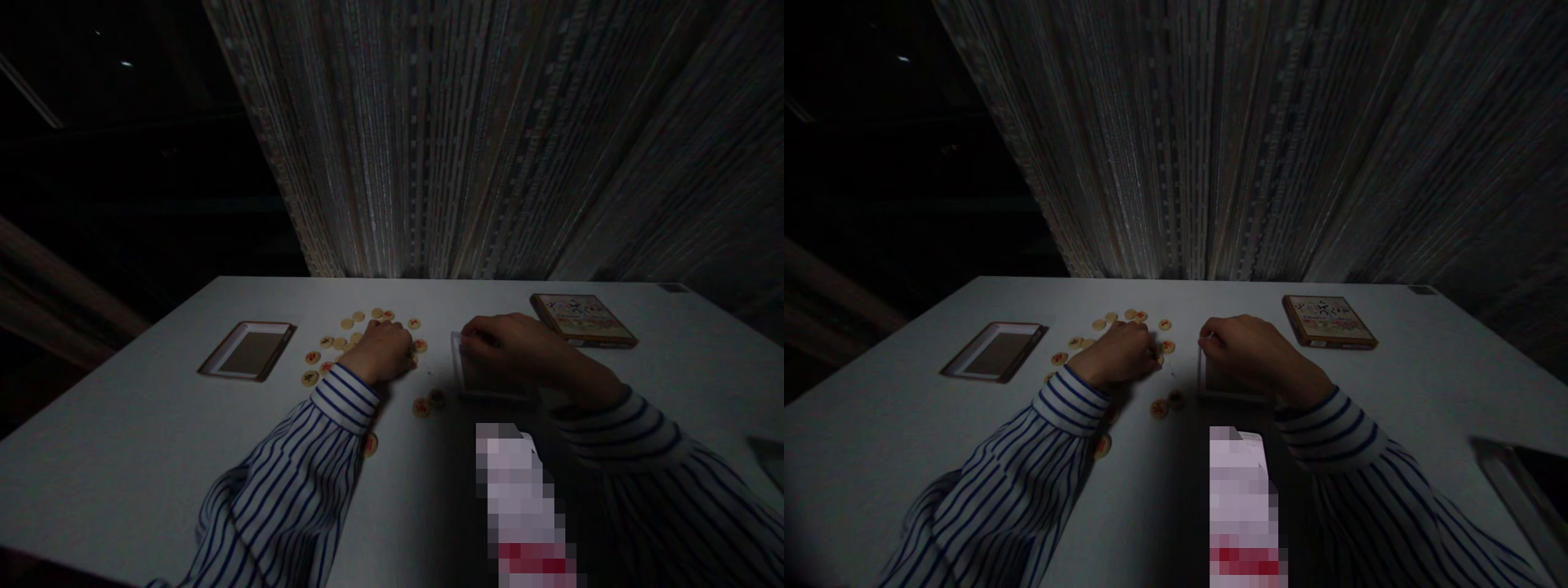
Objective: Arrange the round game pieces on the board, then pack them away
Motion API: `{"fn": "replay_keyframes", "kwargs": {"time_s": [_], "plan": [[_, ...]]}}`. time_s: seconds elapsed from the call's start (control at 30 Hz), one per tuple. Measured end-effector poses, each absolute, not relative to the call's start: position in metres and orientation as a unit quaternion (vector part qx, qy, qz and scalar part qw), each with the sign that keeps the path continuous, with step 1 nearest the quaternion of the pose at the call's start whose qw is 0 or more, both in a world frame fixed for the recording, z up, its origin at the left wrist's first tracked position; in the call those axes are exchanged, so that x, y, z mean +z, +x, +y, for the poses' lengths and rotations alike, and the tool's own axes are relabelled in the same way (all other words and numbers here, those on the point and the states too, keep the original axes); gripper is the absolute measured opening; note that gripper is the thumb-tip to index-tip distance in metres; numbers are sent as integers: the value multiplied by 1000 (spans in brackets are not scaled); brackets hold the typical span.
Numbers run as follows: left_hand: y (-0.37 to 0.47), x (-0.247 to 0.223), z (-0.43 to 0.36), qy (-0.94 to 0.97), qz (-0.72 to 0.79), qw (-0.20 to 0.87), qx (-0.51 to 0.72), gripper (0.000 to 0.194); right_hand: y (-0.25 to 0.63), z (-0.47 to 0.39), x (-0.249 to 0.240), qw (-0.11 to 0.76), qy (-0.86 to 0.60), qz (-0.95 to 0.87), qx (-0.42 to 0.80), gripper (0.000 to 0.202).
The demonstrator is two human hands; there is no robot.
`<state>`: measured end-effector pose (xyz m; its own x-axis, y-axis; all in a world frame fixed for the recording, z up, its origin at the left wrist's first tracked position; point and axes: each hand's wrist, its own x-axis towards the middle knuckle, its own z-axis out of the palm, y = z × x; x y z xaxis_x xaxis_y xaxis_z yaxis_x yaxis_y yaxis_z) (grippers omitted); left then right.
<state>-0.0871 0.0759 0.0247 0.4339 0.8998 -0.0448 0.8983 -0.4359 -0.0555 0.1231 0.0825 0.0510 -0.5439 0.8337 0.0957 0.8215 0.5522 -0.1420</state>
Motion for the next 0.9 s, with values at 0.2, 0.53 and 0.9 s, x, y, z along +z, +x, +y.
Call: {"fn": "replay_keyframes", "kwargs": {"time_s": [0.2,0.53,0.9], "plan": [[-87,26,75,-848,-528,14,29,22,124,82,52,84,-470,-878,36,31],[-83,47,66,-847,-530,47,-7,29,125,79,58,93,-482,-870,37,30],[-82,63,59,-852,-518,58,-58,22,128,77,63,116,-483,-868,31,32]]}}
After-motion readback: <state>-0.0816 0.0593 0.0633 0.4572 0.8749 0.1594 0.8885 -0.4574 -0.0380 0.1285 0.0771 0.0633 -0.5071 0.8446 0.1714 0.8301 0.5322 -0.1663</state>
